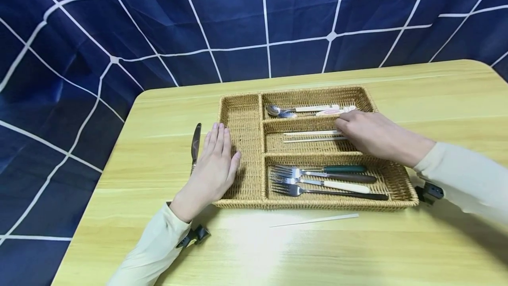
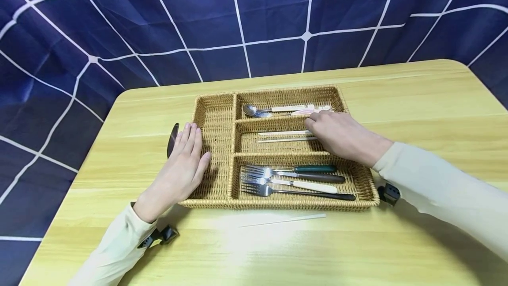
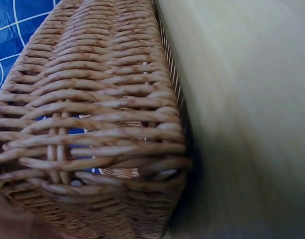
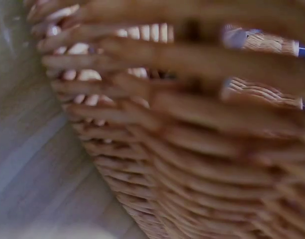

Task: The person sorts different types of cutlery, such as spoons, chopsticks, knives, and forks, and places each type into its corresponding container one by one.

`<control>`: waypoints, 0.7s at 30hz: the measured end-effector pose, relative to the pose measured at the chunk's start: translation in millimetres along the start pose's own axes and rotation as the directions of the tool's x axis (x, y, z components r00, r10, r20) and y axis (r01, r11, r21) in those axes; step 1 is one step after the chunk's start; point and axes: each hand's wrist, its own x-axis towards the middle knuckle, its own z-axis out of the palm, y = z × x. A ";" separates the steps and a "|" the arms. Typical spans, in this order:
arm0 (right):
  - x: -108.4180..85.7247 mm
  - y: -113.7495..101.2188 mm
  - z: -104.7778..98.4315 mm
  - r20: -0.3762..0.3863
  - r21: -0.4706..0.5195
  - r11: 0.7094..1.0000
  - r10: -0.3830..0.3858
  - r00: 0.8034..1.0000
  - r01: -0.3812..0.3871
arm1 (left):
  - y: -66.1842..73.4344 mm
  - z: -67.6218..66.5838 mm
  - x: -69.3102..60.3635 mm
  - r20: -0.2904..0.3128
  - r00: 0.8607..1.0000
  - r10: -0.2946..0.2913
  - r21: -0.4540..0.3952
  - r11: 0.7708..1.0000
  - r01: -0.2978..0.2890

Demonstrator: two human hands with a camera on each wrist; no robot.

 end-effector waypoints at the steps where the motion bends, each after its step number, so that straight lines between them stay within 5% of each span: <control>1: -0.1 0.6 0.9 -0.008 -0.003 1.000 -0.007 1.000 0.007 | 0.1 0.1 0.2 -0.003 1.000 0.002 0.000 1.000 -0.002; 13: 0.1 -1.1 1.7 0.001 -0.066 0.998 0.003 1.000 -0.003 | 1.1 -0.5 1.2 -0.011 1.000 0.007 -0.019 1.000 -0.007; 21: -6.4 1.8 -14.6 -0.042 -0.005 0.997 0.078 0.996 -0.078 | 0.0 0.8 1.2 -0.004 1.000 -0.003 -0.023 1.000 0.002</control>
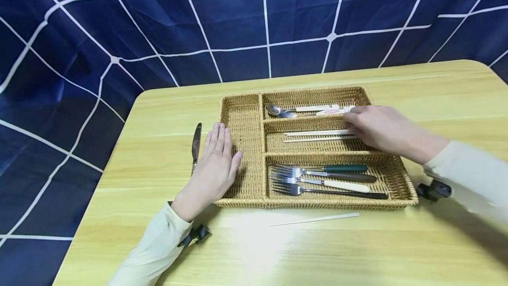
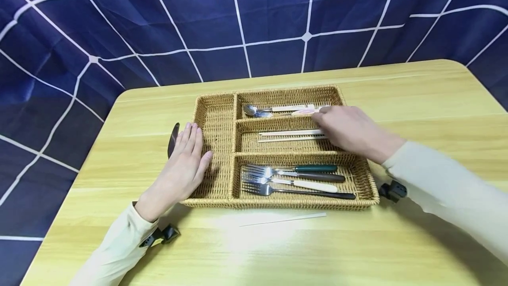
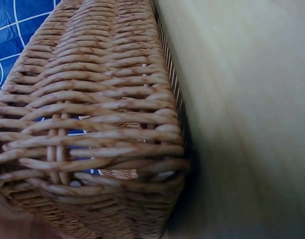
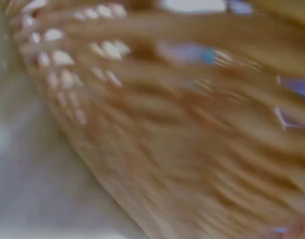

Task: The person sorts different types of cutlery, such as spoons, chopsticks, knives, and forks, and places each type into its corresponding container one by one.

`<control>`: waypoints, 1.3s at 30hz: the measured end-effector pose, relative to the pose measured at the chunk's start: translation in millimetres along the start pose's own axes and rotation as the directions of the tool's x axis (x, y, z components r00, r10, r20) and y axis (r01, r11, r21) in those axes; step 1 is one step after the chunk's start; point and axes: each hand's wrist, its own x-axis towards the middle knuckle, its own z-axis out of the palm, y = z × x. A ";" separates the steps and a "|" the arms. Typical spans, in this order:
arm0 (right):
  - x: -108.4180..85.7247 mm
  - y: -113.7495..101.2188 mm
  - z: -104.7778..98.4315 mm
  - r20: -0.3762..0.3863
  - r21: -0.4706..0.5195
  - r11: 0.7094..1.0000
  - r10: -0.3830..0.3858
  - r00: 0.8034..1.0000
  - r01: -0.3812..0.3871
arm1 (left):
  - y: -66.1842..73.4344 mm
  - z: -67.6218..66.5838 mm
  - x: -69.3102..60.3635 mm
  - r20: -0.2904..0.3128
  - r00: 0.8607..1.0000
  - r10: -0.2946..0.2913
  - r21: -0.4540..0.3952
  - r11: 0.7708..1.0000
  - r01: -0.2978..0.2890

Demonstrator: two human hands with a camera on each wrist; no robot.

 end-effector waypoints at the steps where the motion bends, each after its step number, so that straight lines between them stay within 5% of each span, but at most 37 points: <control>1: -2.9 0.1 -4.7 -0.029 0.000 1.000 0.000 1.000 0.000 | -0.3 0.3 -0.2 -0.001 1.000 -0.001 0.004 1.000 0.001; 6: -25.3 -16.1 -24.8 -0.228 -0.003 0.997 -0.072 0.971 0.073 | -1.5 0.3 -1.4 -0.004 1.000 -0.002 0.021 1.000 0.002; 10: -48.9 -58.3 -31.7 -0.320 -0.017 0.994 -0.109 0.941 0.110 | -1.7 -0.4 -1.7 0.004 1.000 -0.002 0.022 1.000 0.002; 15: -73.7 -115.5 -17.9 -0.294 -0.027 0.989 -0.145 0.945 0.144 | -1.4 -2.2 -1.6 0.000 1.000 -0.001 0.024 1.000 0.001; 19: -82.4 -136.7 6.3 -0.211 -0.003 0.982 -0.186 0.959 0.190 | -1.0 -2.5 -1.7 -0.004 1.000 -0.005 0.017 1.000 0.005; 23: -84.8 -142.7 29.6 -0.144 -0.033 0.976 -0.217 0.966 0.215 | -1.0 -1.2 -2.0 -0.001 1.000 0.000 0.006 1.000 0.000; 27: -86.1 -146.0 43.6 -0.165 -0.118 0.966 -0.247 0.955 0.229 | -1.1 -0.3 -2.0 -0.005 1.000 0.001 0.008 1.000 -0.001; 39: -87.9 -149.4 56.2 -0.176 -0.170 0.969 -0.209 0.962 0.180 | -0.4 0.7 -1.1 0.008 1.000 -0.005 0.010 1.000 0.005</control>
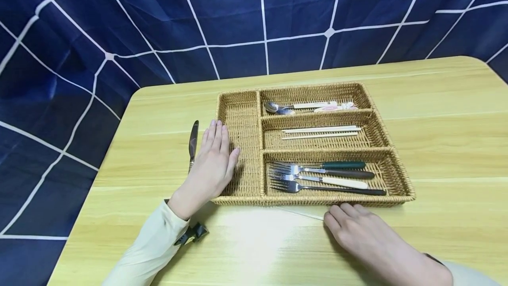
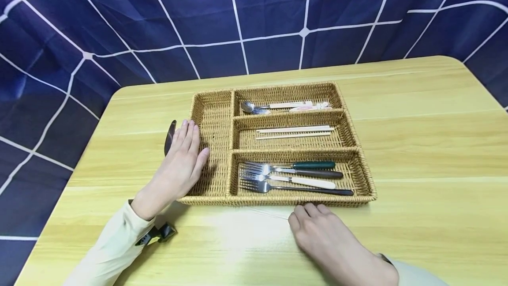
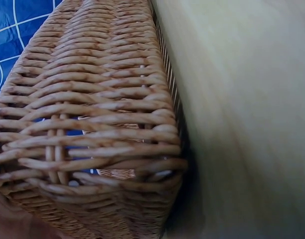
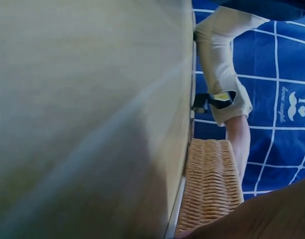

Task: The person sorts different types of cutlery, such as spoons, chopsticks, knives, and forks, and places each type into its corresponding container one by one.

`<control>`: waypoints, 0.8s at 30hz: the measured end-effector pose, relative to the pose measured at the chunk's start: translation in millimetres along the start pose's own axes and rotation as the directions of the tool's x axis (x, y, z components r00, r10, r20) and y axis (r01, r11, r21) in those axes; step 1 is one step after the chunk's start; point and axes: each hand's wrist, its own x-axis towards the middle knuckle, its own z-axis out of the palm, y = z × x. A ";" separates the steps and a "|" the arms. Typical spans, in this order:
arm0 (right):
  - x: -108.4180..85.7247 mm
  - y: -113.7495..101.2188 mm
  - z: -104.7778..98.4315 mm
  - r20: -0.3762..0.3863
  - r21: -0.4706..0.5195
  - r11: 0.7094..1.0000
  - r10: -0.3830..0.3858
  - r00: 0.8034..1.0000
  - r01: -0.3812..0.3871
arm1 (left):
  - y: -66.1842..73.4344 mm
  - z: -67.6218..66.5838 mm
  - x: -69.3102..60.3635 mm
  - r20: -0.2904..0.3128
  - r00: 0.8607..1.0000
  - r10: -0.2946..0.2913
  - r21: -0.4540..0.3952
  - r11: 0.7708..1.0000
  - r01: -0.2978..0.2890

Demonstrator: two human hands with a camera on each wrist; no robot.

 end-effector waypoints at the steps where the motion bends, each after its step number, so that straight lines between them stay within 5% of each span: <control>1: 0.0 0.2 0.6 0.005 0.005 1.000 0.003 1.000 -0.003 | 0.0 -0.3 0.0 0.001 1.000 -0.001 -0.002 1.000 0.001; 13: -0.8 -1.2 2.7 0.035 0.044 0.998 0.034 0.999 -0.035 | 0.4 -1.4 -0.9 -0.029 1.000 0.005 -0.004 1.000 -0.005; 24: 4.2 -2.0 -8.9 -0.030 -0.068 0.997 -0.050 0.998 0.048 | 0.2 0.0 -0.3 -0.022 1.000 0.002 -0.015 1.000 -0.003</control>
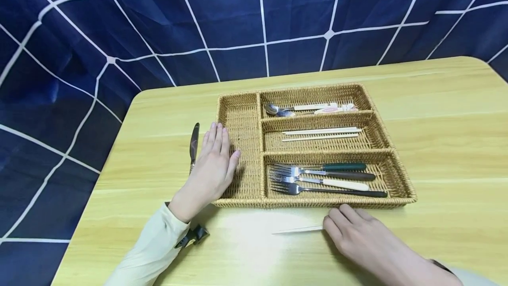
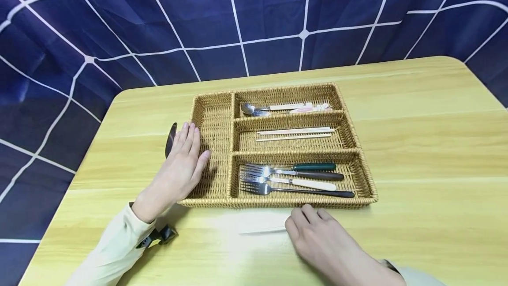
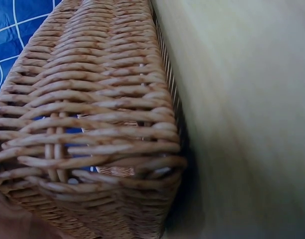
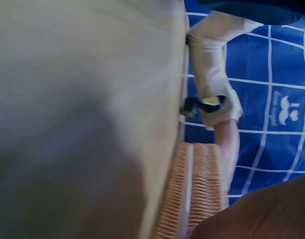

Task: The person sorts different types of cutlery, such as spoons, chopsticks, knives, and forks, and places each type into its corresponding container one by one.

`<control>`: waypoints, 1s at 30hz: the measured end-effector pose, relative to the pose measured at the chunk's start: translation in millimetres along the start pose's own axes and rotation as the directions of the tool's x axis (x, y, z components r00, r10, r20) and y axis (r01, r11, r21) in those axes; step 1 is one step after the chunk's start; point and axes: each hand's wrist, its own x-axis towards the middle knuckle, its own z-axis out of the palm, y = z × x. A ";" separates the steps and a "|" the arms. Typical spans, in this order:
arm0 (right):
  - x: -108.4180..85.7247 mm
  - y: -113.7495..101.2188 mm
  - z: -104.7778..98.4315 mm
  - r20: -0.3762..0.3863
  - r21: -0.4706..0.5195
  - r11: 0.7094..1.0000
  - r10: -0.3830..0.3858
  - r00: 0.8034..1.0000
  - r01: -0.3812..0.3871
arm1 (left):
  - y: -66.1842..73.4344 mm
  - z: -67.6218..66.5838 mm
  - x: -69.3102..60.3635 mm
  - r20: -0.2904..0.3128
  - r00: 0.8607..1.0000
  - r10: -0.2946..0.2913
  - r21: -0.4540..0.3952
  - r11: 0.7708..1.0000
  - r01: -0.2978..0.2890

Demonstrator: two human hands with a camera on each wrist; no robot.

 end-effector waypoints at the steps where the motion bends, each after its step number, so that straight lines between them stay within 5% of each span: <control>1: 1.5 1.0 -4.4 -0.010 -0.007 1.000 -0.003 1.000 0.003 | 0.3 0.2 -0.2 0.002 1.000 -0.001 -0.002 1.000 0.001; 9: 15.6 18.9 -22.4 -0.153 -0.035 0.998 0.055 0.987 -0.061 | 1.1 1.3 -1.1 -0.004 1.000 -0.007 -0.019 1.000 0.007; 19: 22.0 69.2 -37.4 0.040 0.031 0.992 0.117 0.992 -0.119 | 0.7 1.9 0.3 -0.004 1.000 -0.012 -0.010 1.000 0.012; 30: 45.1 133.3 -24.6 0.065 0.070 0.997 0.010 0.998 -0.014 | 1.6 0.6 0.1 0.009 1.000 -0.020 -0.007 1.000 0.020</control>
